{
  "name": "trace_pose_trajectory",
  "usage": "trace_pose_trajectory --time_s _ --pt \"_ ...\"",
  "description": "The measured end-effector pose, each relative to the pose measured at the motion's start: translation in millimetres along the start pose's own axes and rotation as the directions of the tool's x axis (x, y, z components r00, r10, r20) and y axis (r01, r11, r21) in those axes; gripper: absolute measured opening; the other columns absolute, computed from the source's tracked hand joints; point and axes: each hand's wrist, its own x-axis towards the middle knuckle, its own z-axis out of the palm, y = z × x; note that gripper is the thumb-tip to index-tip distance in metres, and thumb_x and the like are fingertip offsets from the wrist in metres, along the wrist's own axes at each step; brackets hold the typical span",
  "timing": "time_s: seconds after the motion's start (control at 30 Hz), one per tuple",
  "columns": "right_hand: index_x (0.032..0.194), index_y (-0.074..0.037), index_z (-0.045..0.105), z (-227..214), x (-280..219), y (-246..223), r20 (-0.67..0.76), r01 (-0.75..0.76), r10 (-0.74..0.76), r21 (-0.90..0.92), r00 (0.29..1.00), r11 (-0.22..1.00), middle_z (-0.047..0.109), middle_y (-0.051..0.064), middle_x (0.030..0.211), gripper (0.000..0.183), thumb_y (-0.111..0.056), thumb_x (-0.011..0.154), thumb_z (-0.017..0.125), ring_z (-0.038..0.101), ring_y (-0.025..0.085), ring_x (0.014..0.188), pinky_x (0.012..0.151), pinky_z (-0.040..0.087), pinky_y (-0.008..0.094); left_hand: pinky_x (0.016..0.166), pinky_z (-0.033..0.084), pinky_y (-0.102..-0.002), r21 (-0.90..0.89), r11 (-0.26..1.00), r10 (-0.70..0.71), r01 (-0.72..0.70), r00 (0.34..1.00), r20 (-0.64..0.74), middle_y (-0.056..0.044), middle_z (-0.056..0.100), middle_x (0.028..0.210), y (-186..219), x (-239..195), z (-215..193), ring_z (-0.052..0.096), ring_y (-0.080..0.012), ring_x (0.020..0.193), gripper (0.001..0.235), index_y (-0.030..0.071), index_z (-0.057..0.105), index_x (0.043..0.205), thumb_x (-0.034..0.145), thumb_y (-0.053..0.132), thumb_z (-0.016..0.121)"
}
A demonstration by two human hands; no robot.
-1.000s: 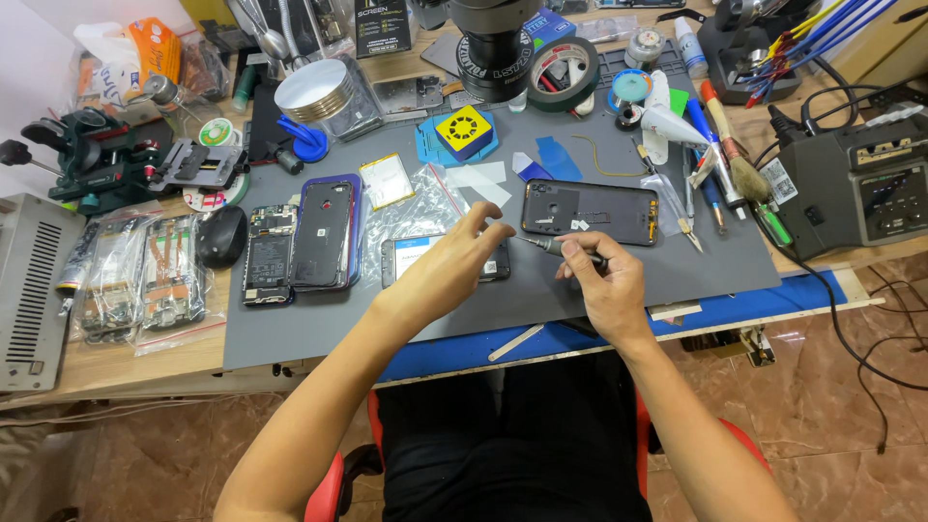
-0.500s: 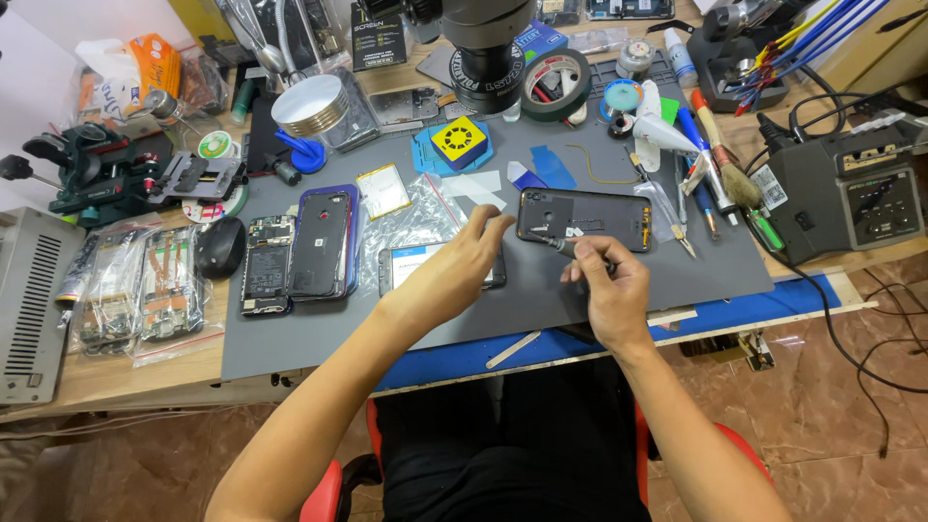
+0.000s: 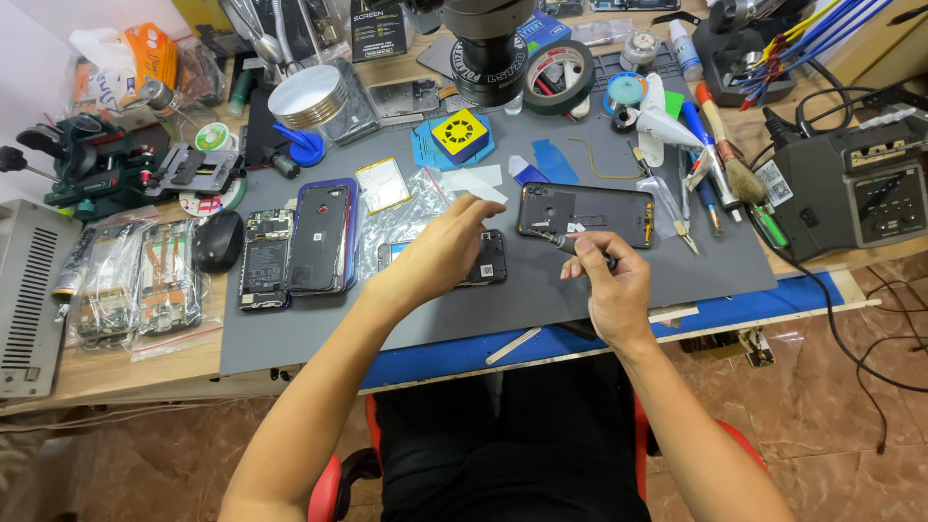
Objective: The person uses a screwdriver to remove screws from a disassembled smartphone, then uses a blue plastic pry tool to separate the screen from the phone's frame. The person lifts the screen and sets it aside.
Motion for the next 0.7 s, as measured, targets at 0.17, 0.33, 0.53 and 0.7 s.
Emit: trace_pose_trajectory --time_s 0.17,0.33,0.53,0.7 --pt "0.109 0.009 0.073 2 0 -4 -0.004 -0.007 0.007 0.001 1.000 1.000 0.054 0.014 0.060 0.019 -0.008 0.106 0.066 0.062 0.021 0.062 0.068 0.061 0.038 0.085 0.061 -0.046 -0.069 0.997 -0.039 0.032 0.994 -0.103 -0.014 0.066 0.112 -2 -11 -6 0.073 -0.0383 0.106 0.025 0.004 0.065 0.124 0.100 0.005 0.060" --pt "0.109 0.008 0.073 2 0 -5 -0.016 -0.013 0.013 0.003 1.000 1.000 0.054 0.014 0.060 0.018 -0.008 0.106 0.066 0.063 0.021 0.062 0.067 0.061 0.037 0.085 0.058 -0.045 0.224 0.974 0.013 0.004 0.997 -0.073 -0.011 0.067 0.103 -14 -28 1 0.067 -0.0339 0.102 0.025 0.009 0.073 0.109 0.089 0.022 0.080" --pt "0.108 0.008 0.073 -1 1 1 -0.040 -0.032 0.034 0.047 0.999 0.998 0.054 0.013 0.060 0.019 -0.009 0.105 0.067 0.063 0.020 0.061 0.066 0.062 0.037 0.082 0.055 -0.041 0.347 0.938 0.010 0.017 0.997 -0.075 -0.005 0.064 0.102 -27 -35 16 0.062 -0.0278 0.100 0.019 0.014 0.076 0.103 0.088 0.025 0.081" --pt "0.109 0.008 0.073 -1 3 3 -0.040 -0.041 0.044 0.084 0.998 0.996 0.052 0.012 0.060 0.018 -0.008 0.104 0.067 0.061 0.019 0.061 0.066 0.061 0.035 0.082 0.055 -0.040 0.286 0.956 -0.044 0.064 0.996 -0.077 -0.006 0.063 0.094 -28 -32 17 0.064 -0.0277 0.095 0.016 0.013 0.072 0.098 0.089 0.026 0.078"
